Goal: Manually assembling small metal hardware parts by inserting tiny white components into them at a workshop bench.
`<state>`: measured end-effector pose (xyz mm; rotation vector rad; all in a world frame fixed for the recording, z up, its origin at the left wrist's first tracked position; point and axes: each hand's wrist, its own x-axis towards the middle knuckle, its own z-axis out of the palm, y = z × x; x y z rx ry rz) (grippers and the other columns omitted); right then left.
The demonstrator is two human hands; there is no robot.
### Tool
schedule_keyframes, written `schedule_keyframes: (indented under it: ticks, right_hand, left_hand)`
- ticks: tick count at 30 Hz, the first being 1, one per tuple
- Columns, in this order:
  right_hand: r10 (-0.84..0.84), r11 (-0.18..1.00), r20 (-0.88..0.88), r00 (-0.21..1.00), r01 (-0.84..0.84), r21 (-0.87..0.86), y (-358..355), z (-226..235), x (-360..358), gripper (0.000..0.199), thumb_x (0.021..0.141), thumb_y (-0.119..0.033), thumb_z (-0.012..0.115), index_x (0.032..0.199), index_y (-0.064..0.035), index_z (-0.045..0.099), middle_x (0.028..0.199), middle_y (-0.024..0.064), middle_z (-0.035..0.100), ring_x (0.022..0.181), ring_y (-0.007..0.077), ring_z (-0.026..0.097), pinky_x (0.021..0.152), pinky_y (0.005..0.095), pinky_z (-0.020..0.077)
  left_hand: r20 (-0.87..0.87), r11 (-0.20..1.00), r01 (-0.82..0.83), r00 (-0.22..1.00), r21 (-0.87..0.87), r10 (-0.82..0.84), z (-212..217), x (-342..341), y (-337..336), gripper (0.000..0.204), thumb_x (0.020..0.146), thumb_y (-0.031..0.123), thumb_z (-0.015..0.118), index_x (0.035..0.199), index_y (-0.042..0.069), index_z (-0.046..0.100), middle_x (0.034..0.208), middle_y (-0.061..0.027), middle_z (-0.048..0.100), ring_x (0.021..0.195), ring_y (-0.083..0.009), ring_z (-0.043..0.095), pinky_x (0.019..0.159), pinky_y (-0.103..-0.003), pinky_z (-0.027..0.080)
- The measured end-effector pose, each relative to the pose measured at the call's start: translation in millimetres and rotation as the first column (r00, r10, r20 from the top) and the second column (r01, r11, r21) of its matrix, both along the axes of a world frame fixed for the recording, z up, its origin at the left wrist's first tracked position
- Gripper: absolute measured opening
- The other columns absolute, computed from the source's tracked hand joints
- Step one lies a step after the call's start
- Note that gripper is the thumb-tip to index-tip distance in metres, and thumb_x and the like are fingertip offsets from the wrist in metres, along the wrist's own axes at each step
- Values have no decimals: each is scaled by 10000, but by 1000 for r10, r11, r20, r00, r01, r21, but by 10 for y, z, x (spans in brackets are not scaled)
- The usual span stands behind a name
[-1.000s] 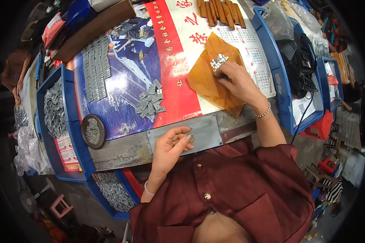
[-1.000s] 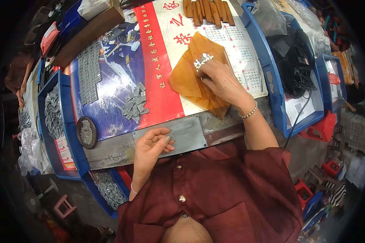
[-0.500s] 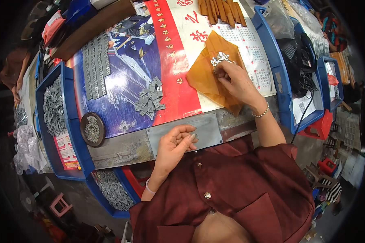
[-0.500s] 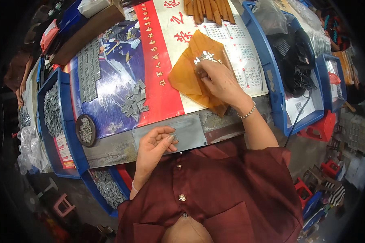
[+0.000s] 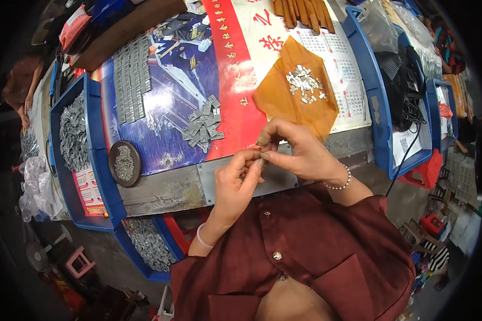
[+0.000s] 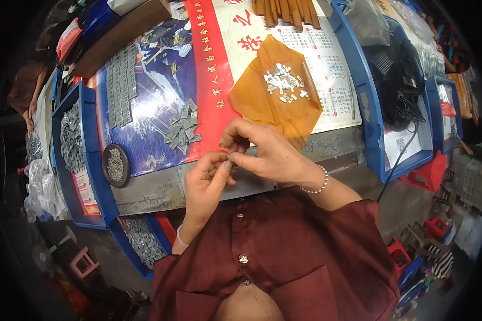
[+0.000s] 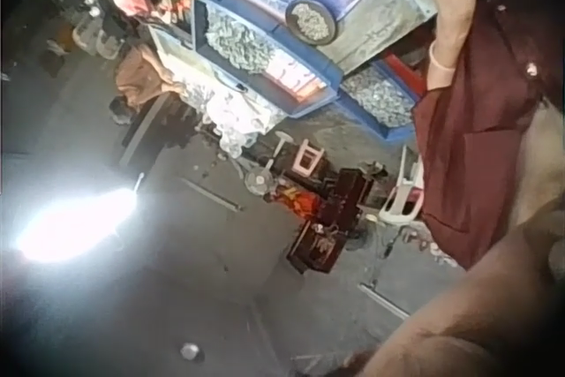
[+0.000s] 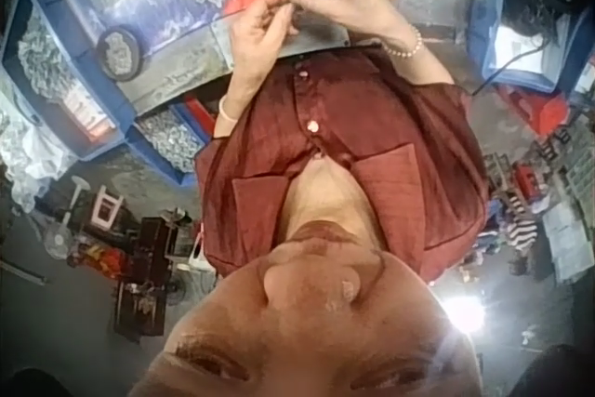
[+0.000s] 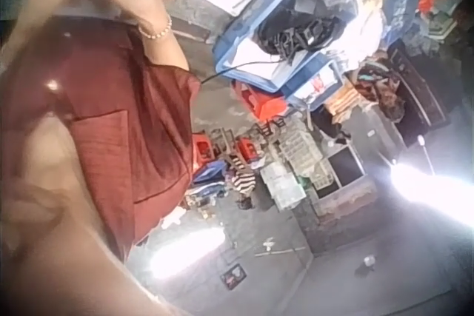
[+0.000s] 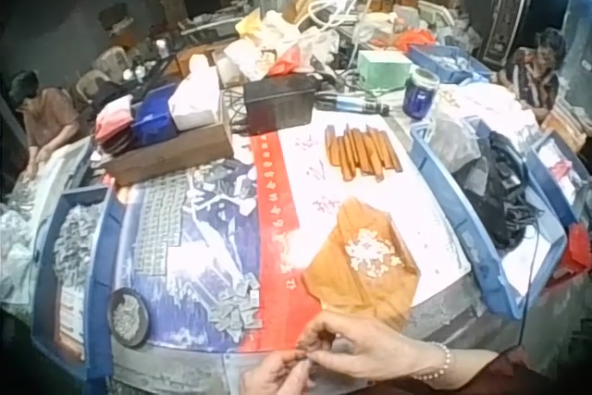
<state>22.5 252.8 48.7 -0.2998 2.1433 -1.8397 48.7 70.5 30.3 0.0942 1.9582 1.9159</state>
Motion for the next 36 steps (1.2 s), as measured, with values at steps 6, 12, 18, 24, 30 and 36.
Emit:
schedule_keyframes:
  ticks: [6,12,18,24,30,36]
  right_hand:
    - [-154,954,131,979,182,-237,-153,-166,104,182,824,-77,650,963,-3,558,853,43,588,741,119,568,685,266,477]
    - [-213,960,29,977,215,-182,-236,-219,172,149,845,-101,654,904,11,575,845,57,586,750,126,568,679,262,469]
    - [-306,950,-166,938,288,-123,-217,-169,135,107,871,-78,632,905,12,585,875,55,611,779,116,579,696,261,477]
    - [-177,940,230,957,233,-248,-69,-26,48,163,909,-63,581,1040,28,615,908,35,625,842,93,578,741,242,486]
    - [-97,995,22,995,98,-7,-75,40,75,182,881,-8,565,1060,21,574,903,95,629,865,162,627,762,285,500]
    - [-97,982,-61,993,105,154,-97,80,104,244,856,-2,590,1089,1,515,905,108,633,830,199,653,730,313,509]
  left_hand:
    - [-15,992,-71,997,106,73,-50,29,7,135,922,20,561,1037,-40,597,814,-67,664,671,-78,621,580,-216,522]
    - [49,984,-95,995,152,89,-56,41,18,147,940,45,548,1055,-42,580,827,-62,647,667,-77,598,597,-205,491]
    - [147,971,-128,984,203,99,29,18,-2,163,940,47,553,1073,-43,583,870,-61,651,668,-72,595,613,-205,505]
    - [150,975,-138,982,173,112,28,6,-80,182,937,51,560,1092,-41,585,874,-65,652,676,-70,597,609,-199,500]
    - [107,985,-141,986,98,131,71,-38,-54,188,927,60,578,1091,-30,597,825,-47,645,674,-67,596,582,-198,484]
    - [-144,988,-62,989,-140,42,63,-30,-25,118,911,41,592,1006,-25,617,792,-26,639,631,-61,585,537,-204,471]
